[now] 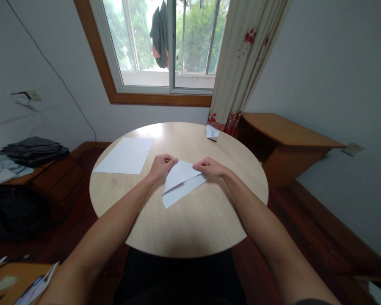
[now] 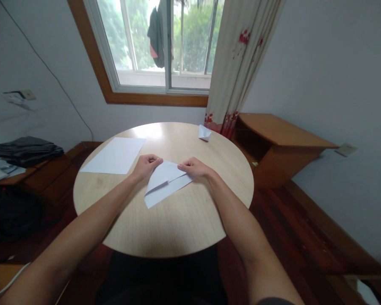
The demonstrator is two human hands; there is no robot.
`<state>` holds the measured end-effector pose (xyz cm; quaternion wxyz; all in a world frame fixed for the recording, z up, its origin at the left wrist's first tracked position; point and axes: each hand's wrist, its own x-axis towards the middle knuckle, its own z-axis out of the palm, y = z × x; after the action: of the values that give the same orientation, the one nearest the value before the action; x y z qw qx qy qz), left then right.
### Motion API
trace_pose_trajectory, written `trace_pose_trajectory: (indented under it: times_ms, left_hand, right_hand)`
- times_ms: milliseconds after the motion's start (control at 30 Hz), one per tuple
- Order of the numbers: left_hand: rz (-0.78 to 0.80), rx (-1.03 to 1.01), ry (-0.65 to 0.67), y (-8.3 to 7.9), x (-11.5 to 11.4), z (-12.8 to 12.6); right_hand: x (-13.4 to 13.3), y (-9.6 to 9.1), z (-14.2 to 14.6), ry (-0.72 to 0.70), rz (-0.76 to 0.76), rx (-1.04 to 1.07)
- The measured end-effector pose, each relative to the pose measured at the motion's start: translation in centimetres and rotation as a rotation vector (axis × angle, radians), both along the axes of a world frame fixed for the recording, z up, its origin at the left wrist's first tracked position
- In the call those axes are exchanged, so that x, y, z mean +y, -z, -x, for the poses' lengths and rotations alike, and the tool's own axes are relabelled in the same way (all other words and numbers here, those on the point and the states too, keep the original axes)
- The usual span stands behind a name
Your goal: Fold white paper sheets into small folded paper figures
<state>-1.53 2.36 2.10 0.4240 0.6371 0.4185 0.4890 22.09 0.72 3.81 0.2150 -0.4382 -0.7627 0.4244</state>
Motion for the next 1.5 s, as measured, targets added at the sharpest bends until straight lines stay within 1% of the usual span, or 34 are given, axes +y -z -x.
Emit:
trace_pose_trajectory:
  times_ms: [300, 567, 800, 1167, 1300, 1433, 1500]
  left_hand:
    - [-0.002, -0.001, -0.03, -0.2, -0.1, 0.0]
    - [-0.002, -0.019, -0.049, -0.2, 0.1, 0.2]
    - [0.009, -0.024, -0.044, -0.2, 0.1, 0.2]
    - [0.001, -0.024, -0.056, 0.0, 0.3, 0.5]
    - [-0.001, -0.036, -0.046, -0.1, 0.3, 0.5]
    - [0.007, -0.071, -0.051, 0.0, 0.5, 0.7]
    - [0.026, -0.087, -0.052, 0.0, 0.5, 0.7]
  right_hand:
    - [0.2, 0.2, -0.8, -0.029, 0.071, 0.073]
    - [0.7, 0.6, -1.6, -0.058, 0.005, 0.068]
    - [1.2, 1.3, -2.0, -0.057, 0.006, 0.064]
    - [1.3, 1.4, -2.2, -0.021, 0.015, 0.062]
    - [1.3, 1.3, -2.2, -0.007, -0.033, 0.039]
    - [1.3, 1.2, -2.2, 0.061, -0.1, 0.03]
    - [1.3, 1.2, -2.3, 0.07, -0.115, 0.022]
